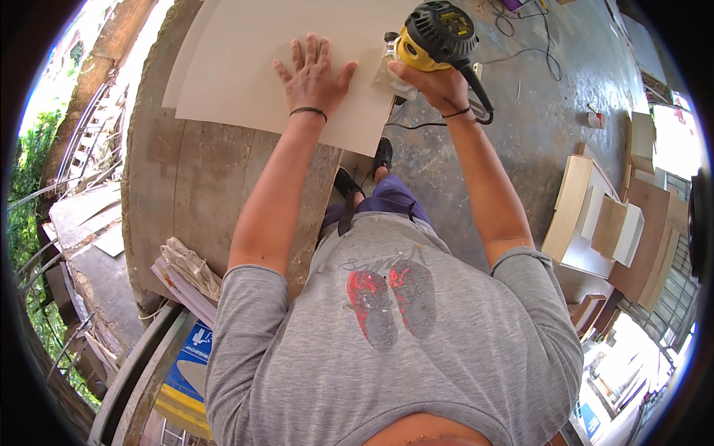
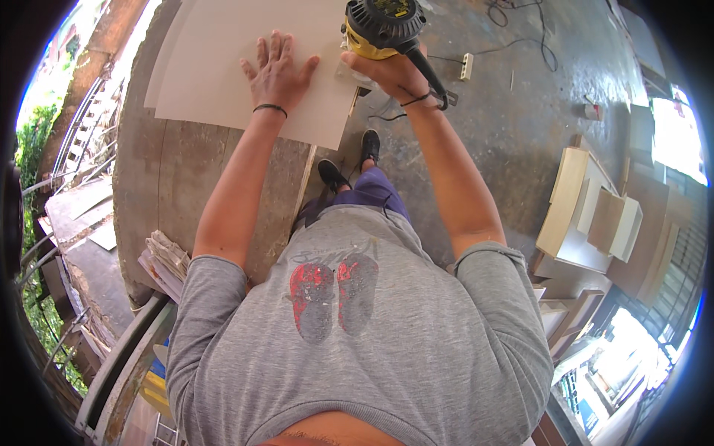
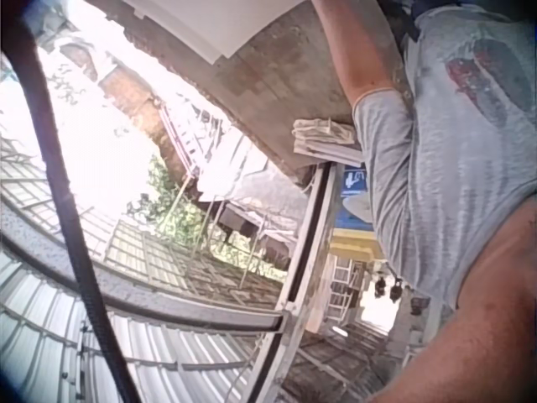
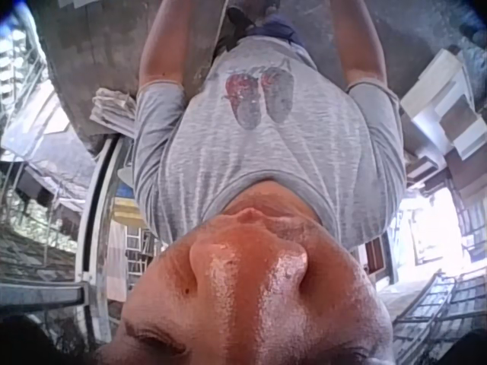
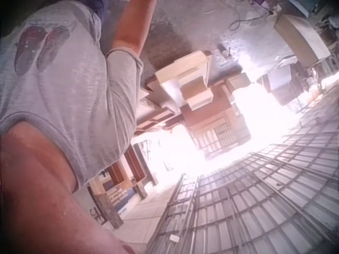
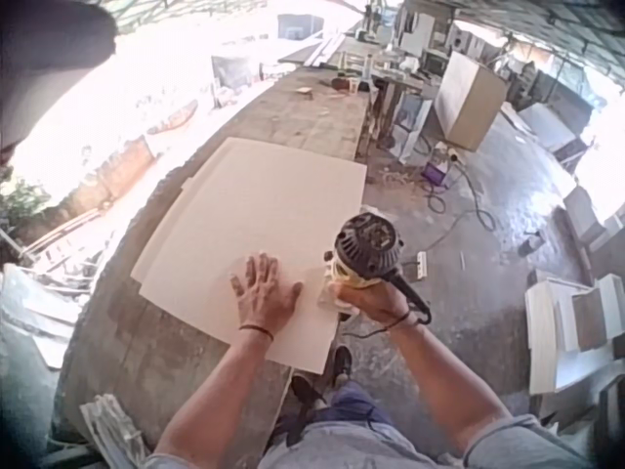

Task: The person uses a power sander to smooth the surfaces and edges of several thin wood panels on a workbench.

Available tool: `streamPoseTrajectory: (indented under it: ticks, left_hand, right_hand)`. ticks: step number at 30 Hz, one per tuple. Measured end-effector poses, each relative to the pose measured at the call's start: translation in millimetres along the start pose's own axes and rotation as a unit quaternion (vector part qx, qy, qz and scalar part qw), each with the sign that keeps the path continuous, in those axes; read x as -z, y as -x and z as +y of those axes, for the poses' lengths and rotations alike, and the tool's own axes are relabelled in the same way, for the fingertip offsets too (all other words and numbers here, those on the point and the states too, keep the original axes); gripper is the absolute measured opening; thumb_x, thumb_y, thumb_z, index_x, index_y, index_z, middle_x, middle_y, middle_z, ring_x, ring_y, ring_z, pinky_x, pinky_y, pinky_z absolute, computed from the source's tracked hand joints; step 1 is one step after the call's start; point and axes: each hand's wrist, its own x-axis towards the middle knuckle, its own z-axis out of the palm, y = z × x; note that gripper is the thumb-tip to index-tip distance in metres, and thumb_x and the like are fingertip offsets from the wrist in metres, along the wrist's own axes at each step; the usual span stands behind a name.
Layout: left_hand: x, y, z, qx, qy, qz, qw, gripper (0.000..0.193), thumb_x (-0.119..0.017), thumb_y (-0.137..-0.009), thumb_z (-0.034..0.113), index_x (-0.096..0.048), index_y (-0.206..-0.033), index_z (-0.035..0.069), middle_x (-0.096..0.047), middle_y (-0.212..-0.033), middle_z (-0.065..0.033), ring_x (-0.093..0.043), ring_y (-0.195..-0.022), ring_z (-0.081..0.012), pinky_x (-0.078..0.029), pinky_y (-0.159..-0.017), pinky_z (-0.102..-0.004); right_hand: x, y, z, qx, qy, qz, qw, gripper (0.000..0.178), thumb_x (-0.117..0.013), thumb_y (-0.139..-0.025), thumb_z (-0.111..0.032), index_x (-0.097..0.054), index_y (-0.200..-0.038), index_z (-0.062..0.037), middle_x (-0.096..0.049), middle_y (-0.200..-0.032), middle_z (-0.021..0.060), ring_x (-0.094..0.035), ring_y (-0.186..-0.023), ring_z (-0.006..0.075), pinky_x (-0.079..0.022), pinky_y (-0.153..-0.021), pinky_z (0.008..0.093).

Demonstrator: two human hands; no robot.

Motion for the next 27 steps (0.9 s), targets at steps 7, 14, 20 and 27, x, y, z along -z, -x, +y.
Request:
streamPoseTrajectory:
  ticks: [7, 14, 20, 27]
  left_hand:
    - [-2, 0, -1, -0.005, 0.002, 0.012, 1.0, 0.077, -0.043, -0.09, 0.064, -0.037, -0.149, 0.015, -0.027, -0.158, -0.0046, -0.018, -0.148, -0.0275, -0.01, -0.115, -0.063]
    - [-5, -1, -1, -0.001, -0.004, 0.015, 1.0, 0.078, -0.043, -0.089, 0.065, -0.037, -0.149, 0.015, -0.026, -0.159, -0.0047, -0.018, -0.148, -0.0276, -0.009, -0.114, -0.0641]
    - [-6, -1, 0, 0.002, -0.003, 0.015, 1.0, 0.078, -0.043, -0.089, 0.065, -0.037, -0.149, 0.015, -0.026, -0.159, -0.0049, -0.018, -0.148, -0.028, -0.009, -0.114, -0.065]
    - [-8, -2, -1, -0.002, -0.008, 0.019, 1.0, 0.078, -0.042, -0.09, 0.066, -0.037, -0.149, 0.015, -0.027, -0.159, -0.0052, -0.018, -0.148, -0.028, -0.009, -0.113, -0.0664]
  right_hand:
    - [-2, 7, -8, -0.028, 0.012, -0.021, 0.999, 0.039, -0.081, -0.075, -0.032, -0.07, -0.101, -0.0053, -0.071, -0.094, 0.0045, -0.066, -0.083, 0.0128, -0.053, -0.077, 0.0293]
    - [-9, 23, -10, 0.002, 0.02, -0.021, 1.0, 0.038, -0.082, -0.075, -0.029, -0.069, -0.102, -0.0055, -0.07, -0.093, 0.0037, -0.065, -0.084, 0.013, -0.054, -0.077, 0.0298]
    - [-17, 43, -12, -0.008, 0.016, -0.056, 0.998, 0.038, -0.081, -0.079, -0.028, -0.067, -0.106, -0.0049, -0.07, -0.098, 0.0046, -0.064, -0.088, 0.0129, -0.053, -0.079, 0.0296]
    - [-23, 65, -16, 0.014, 0.029, -0.073, 0.997, 0.032, -0.078, -0.082, -0.023, -0.066, -0.105, -0.0043, -0.068, -0.093, 0.0034, -0.062, -0.084, 0.012, -0.052, -0.076, 0.0295]
